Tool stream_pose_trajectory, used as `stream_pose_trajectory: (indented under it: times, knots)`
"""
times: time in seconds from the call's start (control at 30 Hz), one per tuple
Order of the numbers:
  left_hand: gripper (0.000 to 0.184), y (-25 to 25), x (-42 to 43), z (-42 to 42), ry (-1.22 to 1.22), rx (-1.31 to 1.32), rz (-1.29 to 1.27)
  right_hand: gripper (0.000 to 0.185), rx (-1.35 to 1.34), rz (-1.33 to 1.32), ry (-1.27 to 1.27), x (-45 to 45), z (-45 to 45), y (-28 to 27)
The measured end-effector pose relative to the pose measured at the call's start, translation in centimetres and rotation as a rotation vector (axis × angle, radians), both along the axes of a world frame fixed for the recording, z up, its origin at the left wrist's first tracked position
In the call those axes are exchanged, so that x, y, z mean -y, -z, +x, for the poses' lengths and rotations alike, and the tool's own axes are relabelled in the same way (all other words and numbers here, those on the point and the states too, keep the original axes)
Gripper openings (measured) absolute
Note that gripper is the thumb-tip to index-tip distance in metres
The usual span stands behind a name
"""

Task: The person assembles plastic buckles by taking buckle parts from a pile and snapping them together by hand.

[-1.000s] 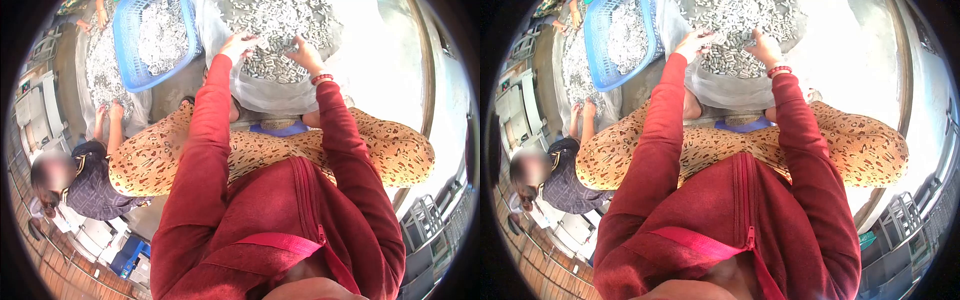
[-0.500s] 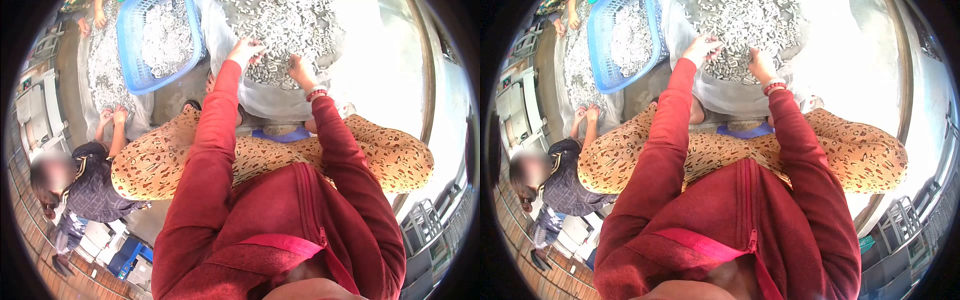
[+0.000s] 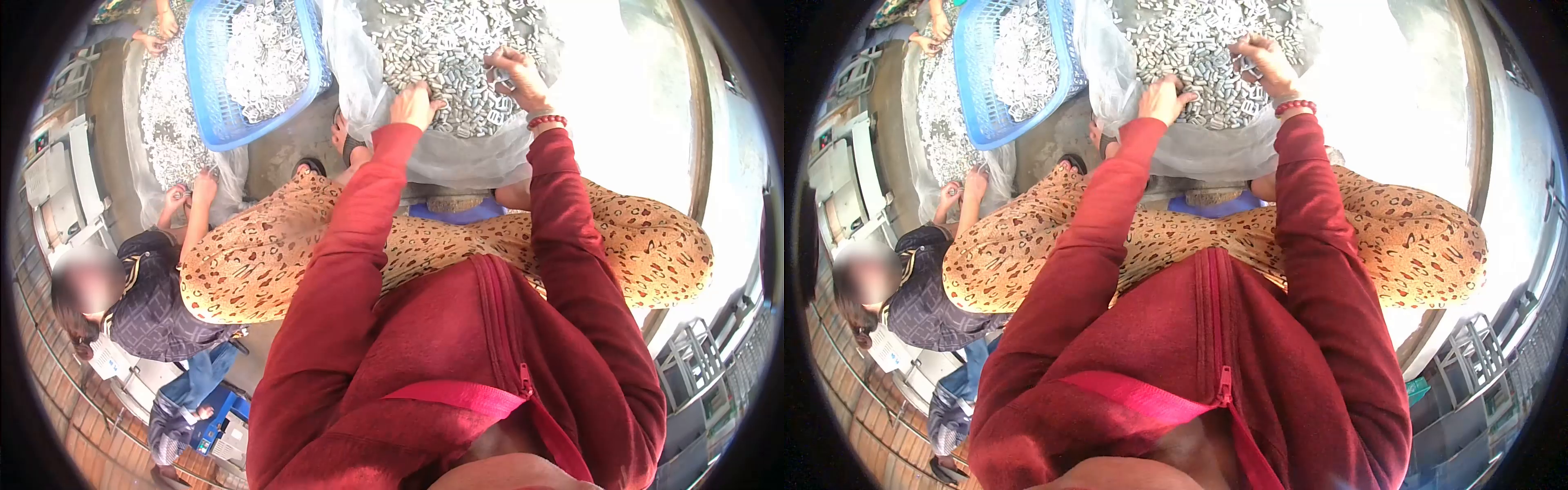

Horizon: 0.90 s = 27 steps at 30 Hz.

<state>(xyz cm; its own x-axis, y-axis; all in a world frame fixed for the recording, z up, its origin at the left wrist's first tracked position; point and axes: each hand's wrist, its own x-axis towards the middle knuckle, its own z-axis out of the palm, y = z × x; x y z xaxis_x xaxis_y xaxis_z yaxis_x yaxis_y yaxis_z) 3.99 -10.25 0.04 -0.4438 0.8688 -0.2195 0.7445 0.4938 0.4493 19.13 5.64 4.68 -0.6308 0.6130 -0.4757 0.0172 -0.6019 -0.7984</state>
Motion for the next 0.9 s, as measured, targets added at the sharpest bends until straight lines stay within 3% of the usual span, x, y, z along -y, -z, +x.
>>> stream_pose_trajectory:
  times: [0.03,0.07,0.13,0.17,0.2,0.27,0.33,0.4,0.47,0.53,0.6,0.63,0.67,0.73,0.77,0.8,0.83,0.87,0.9]
  knots:
    - [0.036,-0.9,-0.2,0.5,-0.011,0.0,-0.03,0.016,0.062,0.112,-0.101,-0.2,-0.1,0.9]
    - [0.035,-1.2,-0.8,0.3,-0.048,0.073,-0.049,0.024,0.366,0.291,-0.136,-0.1,-0.7,2.1]
    - [0.033,-1.4,-1.5,-0.5,-0.123,0.22,-0.095,0.031,0.659,1.163,-0.074,1.1,-1.7,5.5]
    - [0.03,-0.8,-1.8,-1.3,-0.093,0.186,0.139,0.035,0.649,1.126,-0.118,1.5,-1.9,6.5]
    - [0.027,-2.4,-2.6,-2.3,-0.179,0.355,0.024,0.033,0.593,1.056,-0.115,1.7,-2.0,6.7]
    - [0.021,-5.1,-3.0,-3.8,-0.48,1.294,0.207,0.029,0.458,0.934,-0.128,1.3,-2.1,6.7]
    - [0.02,-5.5,-2.9,-4.3,-0.582,1.64,0.419,0.018,0.37,0.604,-0.097,1.0,-2.1,3.1]
    - [0.027,-5.2,-2.8,-3.9,-0.527,1.811,0.577,0.011,0.118,0.49,0.028,0.4,-2.5,1.2]
    - [0.042,-4.2,-3.4,-2.4,-0.601,1.969,0.603,0.011,0.058,0.573,0.074,1.1,-4.4,-3.0]
    - [0.053,-4.7,-3.8,-1.0,-0.639,2.225,0.508,0.013,0.119,0.768,-0.131,1.2,-5.6,-4.6]
    - [0.057,-7.5,-4.1,0.6,-0.857,2.166,0.565,0.019,0.186,0.862,-0.355,2.8,-6.9,-7.2]
    - [0.057,-6.3,-4.4,0.3,-0.762,2.266,0.625,0.028,0.223,1.217,-0.302,3.9,-7.6,-8.4]
    - [0.054,-5.3,-5.3,0.1,-0.846,2.394,0.685,0.027,0.206,1.233,-0.24,4.4,-7.9,-9.3]
    - [0.042,-7.5,-6.1,-2.1,-0.838,2.378,0.94,0.024,0.102,1.288,0.096,3.7,-8.5,-8.9]
    - [0.039,-9.0,-6.9,-3.9,-0.864,2.437,1.329,0.022,0.152,1.317,0.169,2.1,-8.3,-7.4]
    - [0.033,-7.5,-7.1,-7.8,-0.685,2.706,1.253,0.021,0.171,1.091,0.21,1.5,-8.5,-7.4]
    - [0.033,-12.5,-6.1,-10.2,-0.709,2.983,1.033,0.021,0.154,1.003,0.175,0.5,-8.3,-7.3]
    - [0.036,-14.8,-5.6,-12.3,-0.793,2.891,1.116,0.023,0.269,1.119,0.077,-1.0,-8.2,-5.9]
    - [0.034,-15.8,-4.6,-15.4,-0.726,2.74,1.157,0.027,0.393,1.171,-0.103,-1.9,-8.1,-5.2]
